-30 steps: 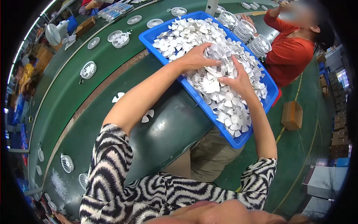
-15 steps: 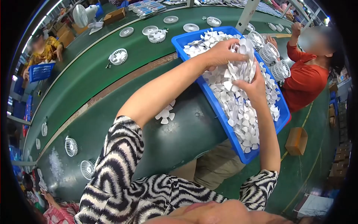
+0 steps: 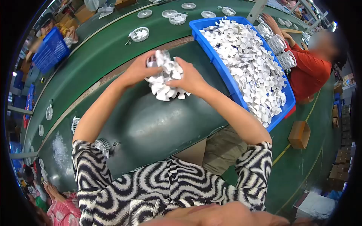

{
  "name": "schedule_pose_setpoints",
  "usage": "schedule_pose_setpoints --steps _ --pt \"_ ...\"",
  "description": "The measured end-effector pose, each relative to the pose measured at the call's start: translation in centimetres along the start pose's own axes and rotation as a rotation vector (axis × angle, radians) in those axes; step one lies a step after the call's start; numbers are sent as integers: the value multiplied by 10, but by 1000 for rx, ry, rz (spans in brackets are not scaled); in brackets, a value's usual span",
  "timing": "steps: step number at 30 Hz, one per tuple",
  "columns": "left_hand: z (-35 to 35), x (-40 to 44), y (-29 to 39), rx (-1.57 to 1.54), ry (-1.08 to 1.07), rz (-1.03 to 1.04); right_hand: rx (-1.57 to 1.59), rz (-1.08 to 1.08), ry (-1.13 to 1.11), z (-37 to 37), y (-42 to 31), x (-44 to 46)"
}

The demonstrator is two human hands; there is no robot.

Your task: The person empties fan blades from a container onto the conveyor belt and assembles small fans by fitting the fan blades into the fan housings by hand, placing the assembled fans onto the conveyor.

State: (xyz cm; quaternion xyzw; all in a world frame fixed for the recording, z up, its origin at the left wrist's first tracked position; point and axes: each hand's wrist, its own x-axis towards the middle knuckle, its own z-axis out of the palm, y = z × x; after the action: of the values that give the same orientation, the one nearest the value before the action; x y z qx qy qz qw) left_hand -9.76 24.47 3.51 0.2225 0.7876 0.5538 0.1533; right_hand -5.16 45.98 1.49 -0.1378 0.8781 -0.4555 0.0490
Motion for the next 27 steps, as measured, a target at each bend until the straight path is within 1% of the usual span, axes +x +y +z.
schedule_pose_setpoints --steps 1,3,6,7,8,10,11,12,13,14,15,17,18,19,20,21,22,23,24,26,27 --pt "-9 -15 -6 71 3 8 -104 -14 -29 8 -5 4" --pt "-26 -44 -18 260 0 -40 -285 -86 -116 20 -10 18" --pt "-37 -80 -15 461 -12 -113 -425 -137 -201 13 -33 21" --pt "-38 -88 -10 521 -15 -126 -402 -140 -223 5 -38 22" --pt "-38 -98 -3 589 -5 -202 -380 -142 -244 -3 -37 24" --pt "-40 -111 -3 700 -1 -197 -434 -199 -99 -25 -32 15" --pt "-40 -117 -4 707 12 -158 -416 -236 -11 -41 -26 5" --pt "-40 -123 -5 704 16 -159 -427 -208 31 -60 -25 -9" --pt "-41 -127 -6 760 10 -113 -438 -175 77 -80 -26 -27" --pt "-41 -129 -6 813 -1 -60 -393 -67 104 -100 -26 -49" --pt "-39 -132 -4 797 5 -20 -351 46 138 -119 -22 -73" --pt "-31 -132 6 752 -8 -44 -494 100 175 -155 0 -127" --pt "-26 -130 10 738 -5 4 -454 216 155 -169 3 -154" --pt "-21 -123 13 698 -34 5 -412 303 145 -180 12 -180" --pt "-15 -113 17 663 -58 6 -452 362 139 -186 18 -203" --pt "-8 -100 20 611 -108 23 -466 344 162 -191 45 -227" --pt "4 -85 24 581 -134 70 -388 445 159 -187 41 -239" --pt "18 -69 30 554 -158 111 -396 461 135 -184 46 -249" --pt "35 -48 37 543 -196 183 -440 412 143 -180 57 -254" --pt "69 -5 57 558 -324 248 -506 315 166 -167 81 -252" --pt "88 19 53 597 -306 401 -571 302 197 -159 82 -244"
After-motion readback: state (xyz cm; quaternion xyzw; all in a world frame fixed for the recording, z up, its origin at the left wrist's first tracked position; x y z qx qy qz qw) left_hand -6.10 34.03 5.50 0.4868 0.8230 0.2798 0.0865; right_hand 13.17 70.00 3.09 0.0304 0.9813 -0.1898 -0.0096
